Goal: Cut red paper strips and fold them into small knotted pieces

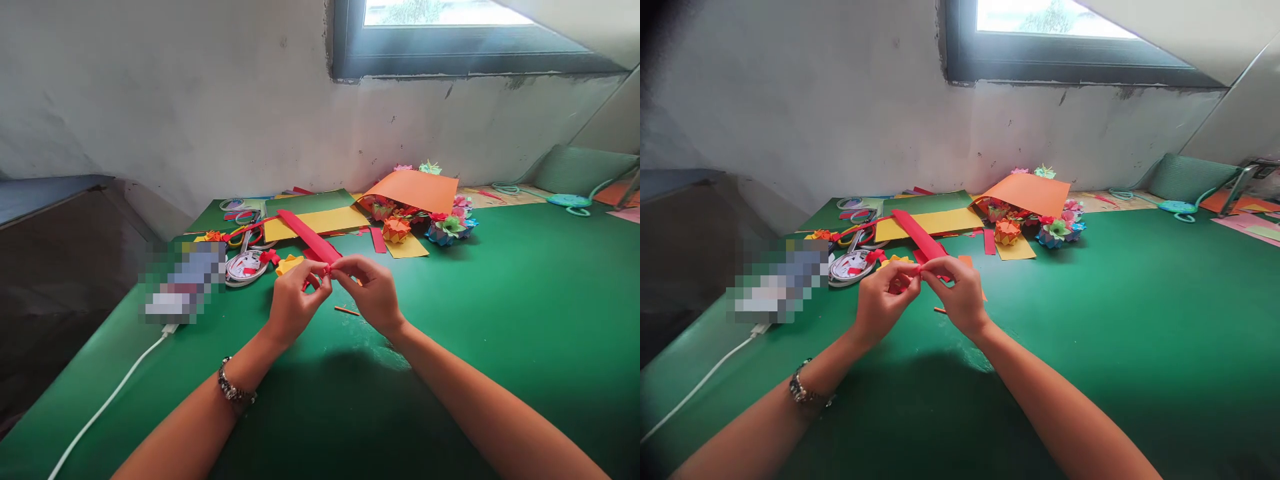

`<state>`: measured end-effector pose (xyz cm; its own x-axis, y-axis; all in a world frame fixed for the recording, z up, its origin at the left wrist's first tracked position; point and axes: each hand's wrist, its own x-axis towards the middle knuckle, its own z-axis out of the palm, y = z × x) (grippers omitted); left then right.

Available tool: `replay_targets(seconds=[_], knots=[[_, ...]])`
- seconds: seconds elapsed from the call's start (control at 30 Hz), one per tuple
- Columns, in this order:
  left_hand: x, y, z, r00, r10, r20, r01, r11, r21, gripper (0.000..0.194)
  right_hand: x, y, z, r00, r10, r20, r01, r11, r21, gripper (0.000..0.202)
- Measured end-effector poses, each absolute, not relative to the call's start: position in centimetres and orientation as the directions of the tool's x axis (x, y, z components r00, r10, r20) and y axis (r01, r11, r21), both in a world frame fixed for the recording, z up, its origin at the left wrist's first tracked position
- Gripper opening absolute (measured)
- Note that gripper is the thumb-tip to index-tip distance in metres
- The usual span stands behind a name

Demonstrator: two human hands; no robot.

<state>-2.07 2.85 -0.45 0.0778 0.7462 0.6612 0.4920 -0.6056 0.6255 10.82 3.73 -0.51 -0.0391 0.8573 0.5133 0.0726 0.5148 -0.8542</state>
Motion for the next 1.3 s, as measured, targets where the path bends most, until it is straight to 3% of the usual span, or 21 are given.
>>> replay_targets(seconds=[0.57,0.83,1.3], knots=[[-2.4,2.9,-0.7,0.138,0.736,0.663,0.458,-0.641,0.616,0.007,11.6,3.8,-0.2,-0.19,0.712,0.676,0.3,0.697,-0.651,0.009],[-3.1,3.3,-0.2,0.231,0.711,0.664,0.439,-0.685,0.581,0.012,12.1,4.3,0.0,-0.201,0.764,0.613,0.197,0.644,-0.739,0.009],[-4.0,3.7,-0.2,0.321,0.535,0.781,0.564,-0.771,0.296,0.008,12.0,4.6,0.1,-0.267,0.866,0.424,-0.02,0.435,-0.9,0.019]])
